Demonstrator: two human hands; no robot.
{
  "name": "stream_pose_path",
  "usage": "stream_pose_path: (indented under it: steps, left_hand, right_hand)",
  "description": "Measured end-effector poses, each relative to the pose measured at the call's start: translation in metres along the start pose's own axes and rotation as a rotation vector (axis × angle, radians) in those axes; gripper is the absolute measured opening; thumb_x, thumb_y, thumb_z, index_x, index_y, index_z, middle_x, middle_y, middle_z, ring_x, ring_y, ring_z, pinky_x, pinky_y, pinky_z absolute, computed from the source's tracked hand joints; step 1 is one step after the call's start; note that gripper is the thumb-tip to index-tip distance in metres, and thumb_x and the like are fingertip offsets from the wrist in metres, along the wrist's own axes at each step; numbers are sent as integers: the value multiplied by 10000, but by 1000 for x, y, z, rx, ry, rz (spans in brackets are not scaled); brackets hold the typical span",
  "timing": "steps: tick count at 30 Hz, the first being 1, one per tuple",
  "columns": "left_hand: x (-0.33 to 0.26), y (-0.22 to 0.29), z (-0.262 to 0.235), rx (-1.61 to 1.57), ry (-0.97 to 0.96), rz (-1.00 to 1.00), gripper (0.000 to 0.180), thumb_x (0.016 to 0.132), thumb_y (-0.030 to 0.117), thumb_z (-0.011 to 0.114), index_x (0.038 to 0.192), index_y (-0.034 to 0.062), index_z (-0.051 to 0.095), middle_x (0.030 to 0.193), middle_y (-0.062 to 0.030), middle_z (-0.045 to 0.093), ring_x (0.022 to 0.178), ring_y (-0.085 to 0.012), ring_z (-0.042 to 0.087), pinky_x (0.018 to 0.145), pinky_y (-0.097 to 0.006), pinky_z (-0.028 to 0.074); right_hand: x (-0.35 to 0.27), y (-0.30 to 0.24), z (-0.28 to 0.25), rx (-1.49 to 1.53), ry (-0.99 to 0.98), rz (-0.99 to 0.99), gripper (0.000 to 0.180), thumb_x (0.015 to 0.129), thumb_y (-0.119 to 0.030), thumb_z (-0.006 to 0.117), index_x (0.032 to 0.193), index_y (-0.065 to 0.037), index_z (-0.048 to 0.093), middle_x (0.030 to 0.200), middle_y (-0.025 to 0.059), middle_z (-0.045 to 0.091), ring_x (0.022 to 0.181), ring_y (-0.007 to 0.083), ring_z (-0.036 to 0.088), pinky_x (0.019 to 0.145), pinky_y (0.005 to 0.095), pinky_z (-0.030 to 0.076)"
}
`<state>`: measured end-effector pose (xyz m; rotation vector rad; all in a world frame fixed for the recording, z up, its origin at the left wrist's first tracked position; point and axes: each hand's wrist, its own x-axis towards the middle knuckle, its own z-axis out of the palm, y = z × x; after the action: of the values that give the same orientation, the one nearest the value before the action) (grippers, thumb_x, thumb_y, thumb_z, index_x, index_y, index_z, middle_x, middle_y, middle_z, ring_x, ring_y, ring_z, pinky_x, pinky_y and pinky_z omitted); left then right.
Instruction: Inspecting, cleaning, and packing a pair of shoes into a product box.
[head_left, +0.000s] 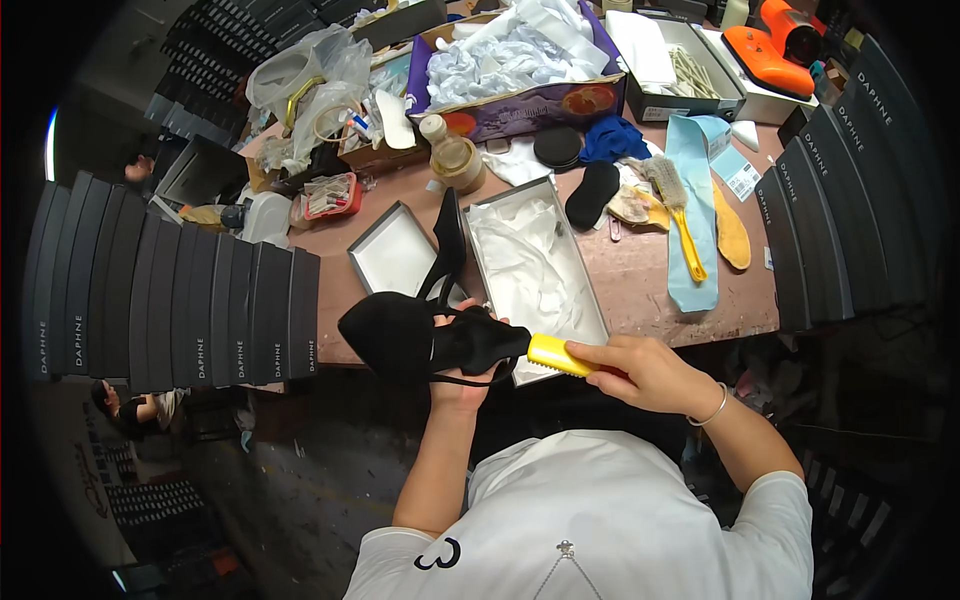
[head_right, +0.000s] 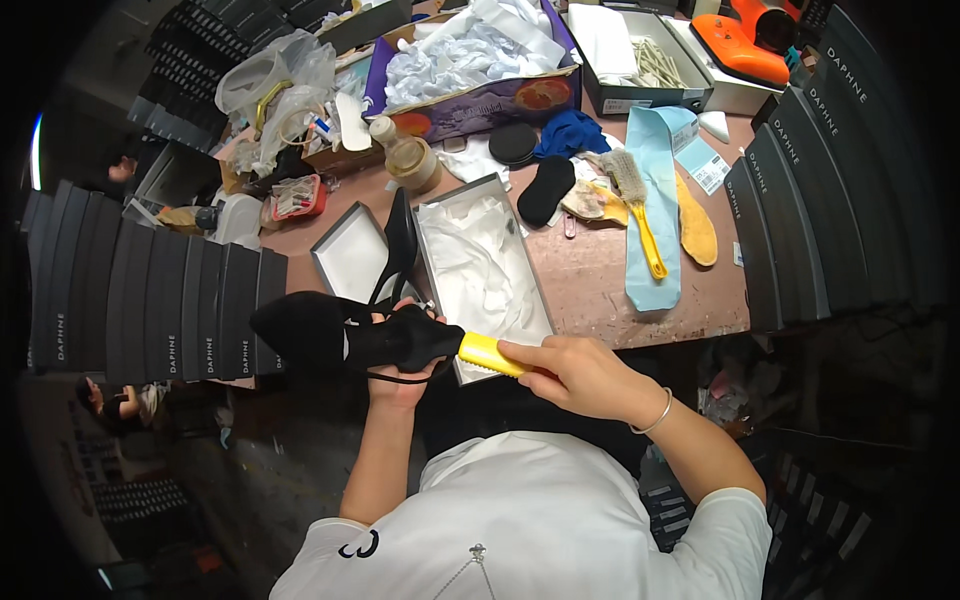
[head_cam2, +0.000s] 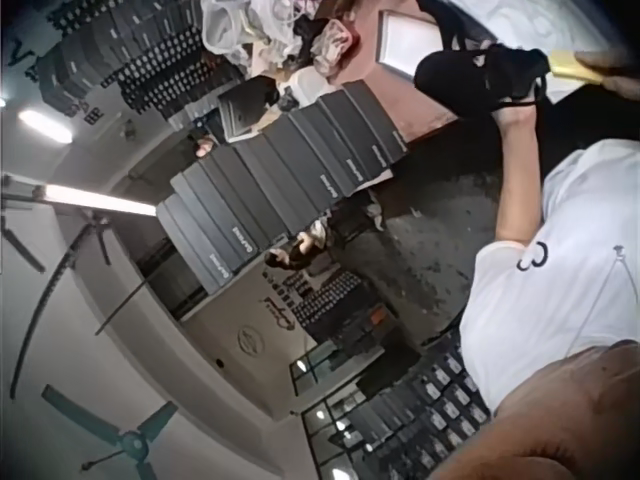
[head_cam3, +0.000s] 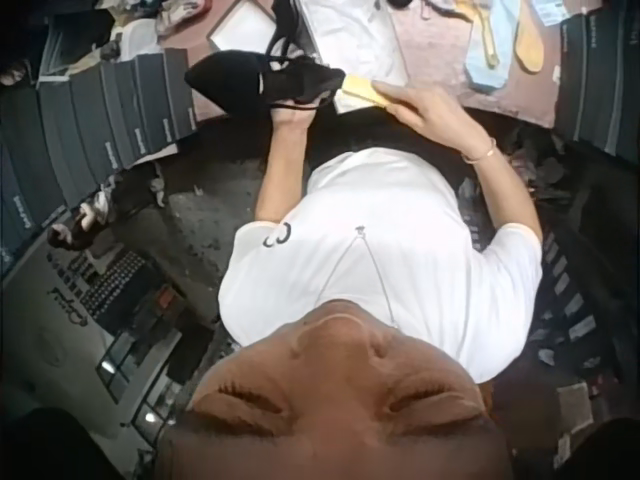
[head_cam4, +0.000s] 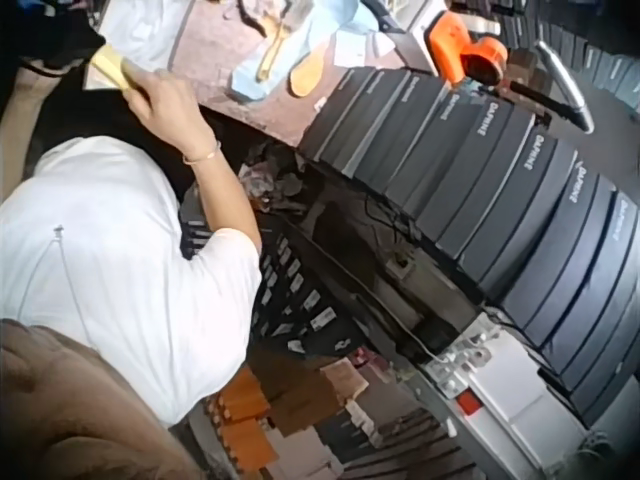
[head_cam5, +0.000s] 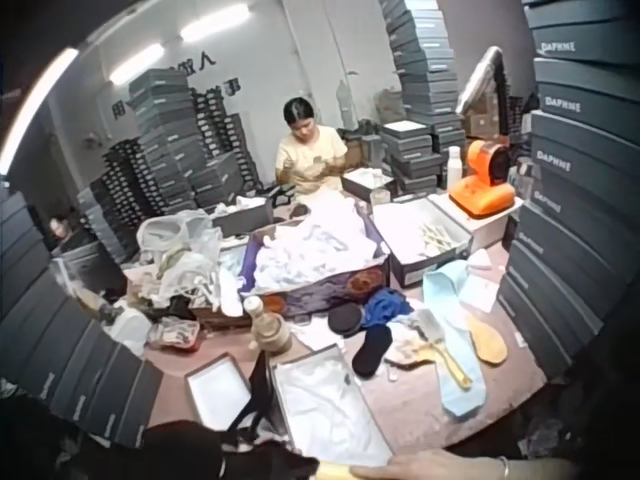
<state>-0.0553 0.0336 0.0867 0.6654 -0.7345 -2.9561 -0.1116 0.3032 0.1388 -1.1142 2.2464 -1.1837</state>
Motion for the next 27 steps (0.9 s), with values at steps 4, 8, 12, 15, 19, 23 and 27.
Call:
stream_pose_path:
  steps: [4, 8, 12, 15, 19, 23, 27]
  left_hand:
    - [2, -19, -3, 5, -31, 1, 341, 954, 329, 518, 1157, 63, 581, 1071, -116, 637, 1010, -305, 627, 902, -458, 523]
    - [-15, -35, 18, 278, 15, 273, 346, 936, 240, 560, 1230, 57, 548, 1136, -74, 625, 1006, -191, 622, 914, -347, 503]
    - [-5, -35, 4, 332, 144, 361, 351, 969, 244, 506, 1233, 12, 504, 1069, -99, 636, 942, -200, 641, 847, -325, 530]
    - [-5, -20, -11, 338, -129, 272, 335, 1004, 270, 427, 1186, 1, 508, 1023, -122, 640, 893, -217, 648, 819, -328, 536]
    - [4, -16, -7, 220, -125, 196, 352, 1008, 321, 399, 1119, 30, 564, 1034, -143, 645, 971, -266, 635, 899, -379, 509]
    - [8, -26, 3, 177, 149, 306, 275, 969, 258, 458, 1078, 35, 577, 992, -93, 641, 936, -225, 638, 909, -390, 511]
    - [28, -26, -20, 56, -42, 123, 298, 950, 348, 493, 1014, 79, 606, 964, -96, 644, 915, -262, 645, 889, -467, 523]
  right_hand:
    - [4, -12, 14, -315, 85, -118, 477, 857, -167, 627, 1327, -179, 542, 733, 81, 521, 568, 226, 599, 492, 343, 475]
    - [28, -3, 49, -586, 107, -97, 517, 862, -118, 558, 1372, -157, 475, 794, 111, 523, 538, 202, 597, 467, 321, 489]
    - [35, -4, 91, -362, 159, 11, 505, 882, -144, 562, 1374, -114, 453, 790, 162, 550, 561, 279, 620, 485, 367, 504]
    - [37, -5, 70, 141, -132, 82, 439, 950, -214, 525, 1364, -79, 465, 815, 214, 635, 652, 325, 649, 565, 416, 500]
    - [39, -8, 38, 256, 161, -339, 407, 954, -193, 523, 1360, -165, 518, 846, 179, 624, 671, 274, 639, 545, 350, 500]
    - [40, -2, 58, -240, 162, -64, 511, 909, -181, 567, 1401, -153, 433, 796, 171, 573, 566, 317, 598, 530, 410, 488]
    - [14, -2, 9, 334, -143, 32, 399, 918, -162, 594, 1297, -45, 550, 1008, 241, 648, 902, 329, 653, 817, 346, 490]
